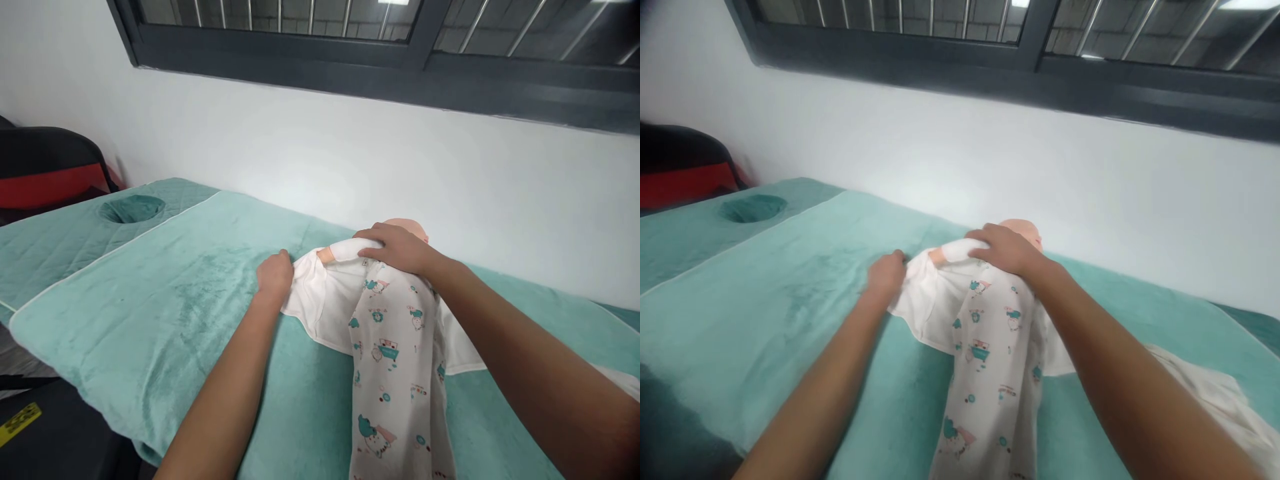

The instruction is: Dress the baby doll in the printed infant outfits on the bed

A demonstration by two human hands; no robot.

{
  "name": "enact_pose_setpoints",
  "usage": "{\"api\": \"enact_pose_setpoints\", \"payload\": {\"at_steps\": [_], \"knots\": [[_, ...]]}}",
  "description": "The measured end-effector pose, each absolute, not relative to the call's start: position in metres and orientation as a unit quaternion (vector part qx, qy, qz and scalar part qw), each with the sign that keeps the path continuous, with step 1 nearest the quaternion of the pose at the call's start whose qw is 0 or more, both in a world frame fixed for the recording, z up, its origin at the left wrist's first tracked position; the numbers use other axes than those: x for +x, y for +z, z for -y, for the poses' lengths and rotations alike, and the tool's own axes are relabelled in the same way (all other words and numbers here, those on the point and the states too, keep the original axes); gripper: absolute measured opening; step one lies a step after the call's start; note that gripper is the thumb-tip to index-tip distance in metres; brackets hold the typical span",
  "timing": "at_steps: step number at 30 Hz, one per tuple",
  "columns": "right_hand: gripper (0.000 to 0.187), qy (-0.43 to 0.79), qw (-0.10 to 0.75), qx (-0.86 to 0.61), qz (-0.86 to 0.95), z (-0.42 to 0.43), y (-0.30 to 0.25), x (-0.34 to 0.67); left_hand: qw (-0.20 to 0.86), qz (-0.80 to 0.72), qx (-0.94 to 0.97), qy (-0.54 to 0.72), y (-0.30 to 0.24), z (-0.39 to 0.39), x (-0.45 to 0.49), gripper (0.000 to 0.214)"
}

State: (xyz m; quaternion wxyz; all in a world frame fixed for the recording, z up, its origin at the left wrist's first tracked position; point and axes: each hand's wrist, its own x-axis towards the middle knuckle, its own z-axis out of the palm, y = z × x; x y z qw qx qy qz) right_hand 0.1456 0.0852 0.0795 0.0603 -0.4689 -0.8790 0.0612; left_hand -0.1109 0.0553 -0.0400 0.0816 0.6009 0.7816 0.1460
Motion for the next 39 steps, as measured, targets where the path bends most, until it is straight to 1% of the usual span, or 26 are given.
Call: {"api": "enact_pose_setpoints", "payload": {"at_steps": [7, 11, 14, 18, 21, 22, 24, 26, 28, 31, 32, 34, 37, 39], "knots": [[0.032, 0.031, 0.087, -0.471, 0.877, -0.083, 0.083, 0.161, 0.084, -0.787, 0.598, 0.13, -0.039, -0.055, -0.11, 0.033], [0.036, 0.0, 0.099, -0.47, 0.877, -0.083, 0.084, 0.165, 0.081, -0.786, 0.597, 0.137, -0.042, -0.055, -0.111, 0.032], [0.036, 0.013, 0.104, -0.466, 0.879, -0.081, 0.081, 0.16, 0.078, -0.785, 0.596, 0.15, -0.043, -0.054, -0.11, 0.03], [0.036, 0.058, 0.086, -0.453, 0.885, -0.082, 0.069, 0.141, 0.059, -0.782, 0.592, 0.185, -0.041, -0.052, -0.106, 0.031], [0.035, 0.076, 0.057, -0.455, 0.886, -0.089, 0.056, 0.122, 0.058, -0.774, 0.568, 0.271, -0.037, -0.051, -0.102, 0.03], [0.034, 0.082, 0.047, -0.455, 0.885, -0.092, 0.052, 0.116, 0.077, -0.764, 0.555, 0.32, -0.036, -0.051, -0.101, 0.028], [0.032, 0.09, 0.03, -0.454, 0.886, -0.096, 0.046, 0.105, 0.153, -0.723, 0.513, 0.437, -0.034, -0.052, -0.099, 0.028], [0.03, 0.09, 0.012, -0.452, 0.887, -0.099, 0.041, 0.097, 0.246, -0.666, 0.467, 0.528, -0.033, -0.053, -0.097, 0.04], [0.028, 0.078, -0.002, -0.452, 0.888, -0.1, 0.037, 0.091, 0.319, -0.624, 0.43, 0.569, -0.032, -0.053, -0.097, 0.053], [0.026, 0.063, -0.01, -0.453, 0.889, -0.099, 0.034, 0.088, 0.368, -0.599, 0.406, 0.583, -0.03, -0.052, -0.096, 0.065], [0.026, 0.06, -0.011, -0.452, 0.89, -0.098, 0.033, 0.087, 0.368, -0.596, 0.408, 0.586, -0.03, -0.051, -0.096, 0.065], [0.027, 0.043, -0.02, -0.447, 0.893, -0.096, 0.03, 0.086, 0.339, -0.611, 0.432, 0.57, -0.029, -0.049, -0.096, 0.057], [0.029, 0.003, -0.036, -0.441, 0.897, -0.092, 0.027, 0.083, 0.249, -0.682, 0.468, 0.504, -0.031, -0.049, -0.096, 0.037], [0.029, -0.005, -0.041, -0.437, 0.899, -0.089, 0.026, 0.08, 0.178, -0.729, 0.474, 0.46, -0.033, -0.05, -0.098, 0.032]]}}
